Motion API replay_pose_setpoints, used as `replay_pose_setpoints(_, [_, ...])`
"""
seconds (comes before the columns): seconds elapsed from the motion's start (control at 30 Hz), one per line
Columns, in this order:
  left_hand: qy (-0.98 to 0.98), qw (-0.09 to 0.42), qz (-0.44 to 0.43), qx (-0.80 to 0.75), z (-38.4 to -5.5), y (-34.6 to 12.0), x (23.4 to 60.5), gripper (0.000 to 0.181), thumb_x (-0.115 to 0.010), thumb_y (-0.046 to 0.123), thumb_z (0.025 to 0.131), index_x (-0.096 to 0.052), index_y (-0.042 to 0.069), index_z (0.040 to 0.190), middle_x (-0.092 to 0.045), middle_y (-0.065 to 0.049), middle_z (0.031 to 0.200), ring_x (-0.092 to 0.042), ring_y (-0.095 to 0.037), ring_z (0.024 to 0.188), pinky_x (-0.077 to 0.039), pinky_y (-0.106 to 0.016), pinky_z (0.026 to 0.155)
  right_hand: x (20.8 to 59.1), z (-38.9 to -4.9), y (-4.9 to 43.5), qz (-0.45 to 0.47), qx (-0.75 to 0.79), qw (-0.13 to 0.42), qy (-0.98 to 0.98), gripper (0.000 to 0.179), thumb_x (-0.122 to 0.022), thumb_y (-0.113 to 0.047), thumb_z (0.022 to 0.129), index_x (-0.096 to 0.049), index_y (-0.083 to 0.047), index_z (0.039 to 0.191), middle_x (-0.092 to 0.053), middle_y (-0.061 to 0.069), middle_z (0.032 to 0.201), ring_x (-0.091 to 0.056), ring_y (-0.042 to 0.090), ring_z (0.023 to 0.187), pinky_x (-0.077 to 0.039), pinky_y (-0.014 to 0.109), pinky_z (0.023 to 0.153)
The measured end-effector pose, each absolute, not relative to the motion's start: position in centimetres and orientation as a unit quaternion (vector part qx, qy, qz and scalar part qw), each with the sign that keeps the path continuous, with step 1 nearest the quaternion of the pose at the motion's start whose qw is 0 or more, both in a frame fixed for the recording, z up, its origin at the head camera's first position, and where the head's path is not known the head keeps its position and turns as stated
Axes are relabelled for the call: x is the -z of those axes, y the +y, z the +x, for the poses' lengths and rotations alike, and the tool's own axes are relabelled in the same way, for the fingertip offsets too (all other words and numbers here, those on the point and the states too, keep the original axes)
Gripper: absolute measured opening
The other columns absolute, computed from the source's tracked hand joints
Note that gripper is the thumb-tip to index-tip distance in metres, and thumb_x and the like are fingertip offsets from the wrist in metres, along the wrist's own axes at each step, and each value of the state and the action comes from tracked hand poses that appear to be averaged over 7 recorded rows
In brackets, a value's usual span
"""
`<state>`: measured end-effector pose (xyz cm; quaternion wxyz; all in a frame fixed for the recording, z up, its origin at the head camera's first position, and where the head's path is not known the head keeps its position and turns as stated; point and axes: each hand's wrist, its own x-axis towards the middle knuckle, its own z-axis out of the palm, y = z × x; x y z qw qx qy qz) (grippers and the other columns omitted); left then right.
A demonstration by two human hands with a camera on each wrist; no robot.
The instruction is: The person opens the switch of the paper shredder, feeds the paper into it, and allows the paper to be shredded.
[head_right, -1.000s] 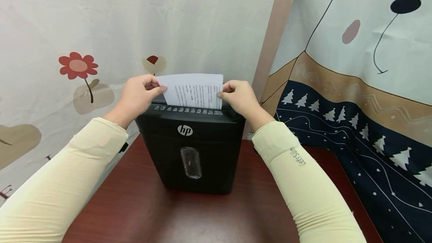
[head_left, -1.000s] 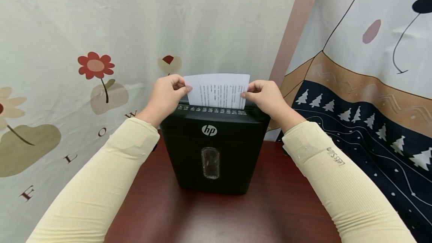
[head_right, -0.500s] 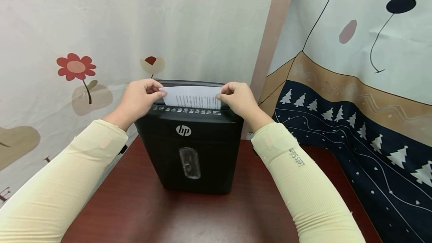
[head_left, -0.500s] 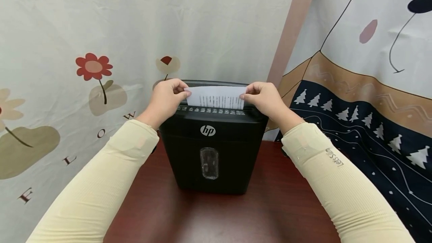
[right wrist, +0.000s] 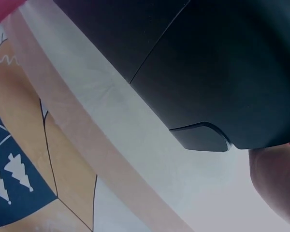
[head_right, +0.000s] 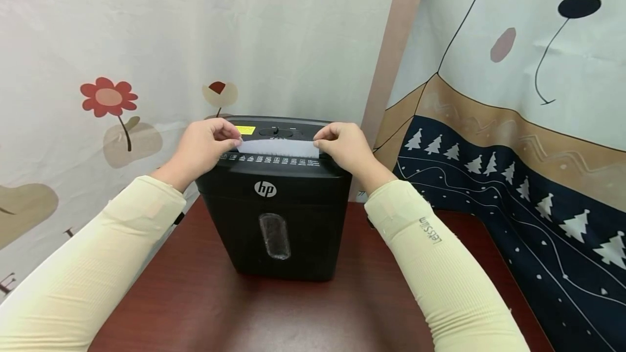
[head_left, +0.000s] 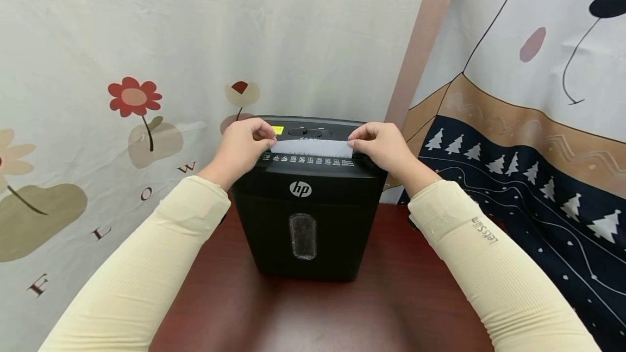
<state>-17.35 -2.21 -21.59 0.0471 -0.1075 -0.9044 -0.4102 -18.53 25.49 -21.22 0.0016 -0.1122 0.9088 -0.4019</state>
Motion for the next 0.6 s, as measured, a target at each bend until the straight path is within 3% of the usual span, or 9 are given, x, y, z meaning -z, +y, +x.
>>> replay_pose_setpoints(0.2, [-0.906, 0.035, -0.118, 0.405, -17.4, -2.0, 21.6, 0.010, -0.061, 0.002, 0.093, -0.064, -0.001, 0.102, -0.067, -0.018, 0.104, -0.064, -0.030, 0.101, -0.049, -0.042, 0.090, 21.2, -18.3, 25.5, -0.109, 0.398, 0.009, 0.911, 0.014, -0.064, -0.011, 0.092, -0.071, -0.003, 0.102, -0.068, 0.013, 0.104, -0.059, 0.023, 0.093, -0.049, 0.035, 0.083])
replay_pose_setpoints(0.43, [-0.919, 0.065, -0.127, 0.367, -17.2, -2.0, 22.0, 0.015, -0.060, 0.011, 0.096, -0.063, 0.001, 0.106, -0.065, -0.015, 0.106, -0.060, -0.029, 0.100, -0.047, -0.044, 0.088, 20.9, -17.7, 25.7, -0.110, 0.393, -0.001, 0.913, 0.014, -0.064, -0.014, 0.093, -0.069, -0.005, 0.103, -0.067, 0.012, 0.104, -0.059, 0.024, 0.093, -0.049, 0.036, 0.082])
replay_pose_setpoints(0.6, [-0.936, 0.079, -0.152, 0.308, -16.6, -2.2, 22.2, 0.031, -0.057, 0.021, 0.098, -0.060, 0.001, 0.122, -0.060, -0.015, 0.124, -0.053, -0.030, 0.117, -0.042, -0.046, 0.099, 20.9, -17.2, 26.2, -0.116, 0.379, -0.023, 0.918, 0.016, -0.062, -0.016, 0.095, -0.068, -0.007, 0.106, -0.066, 0.011, 0.103, -0.057, 0.024, 0.091, -0.048, 0.036, 0.079])
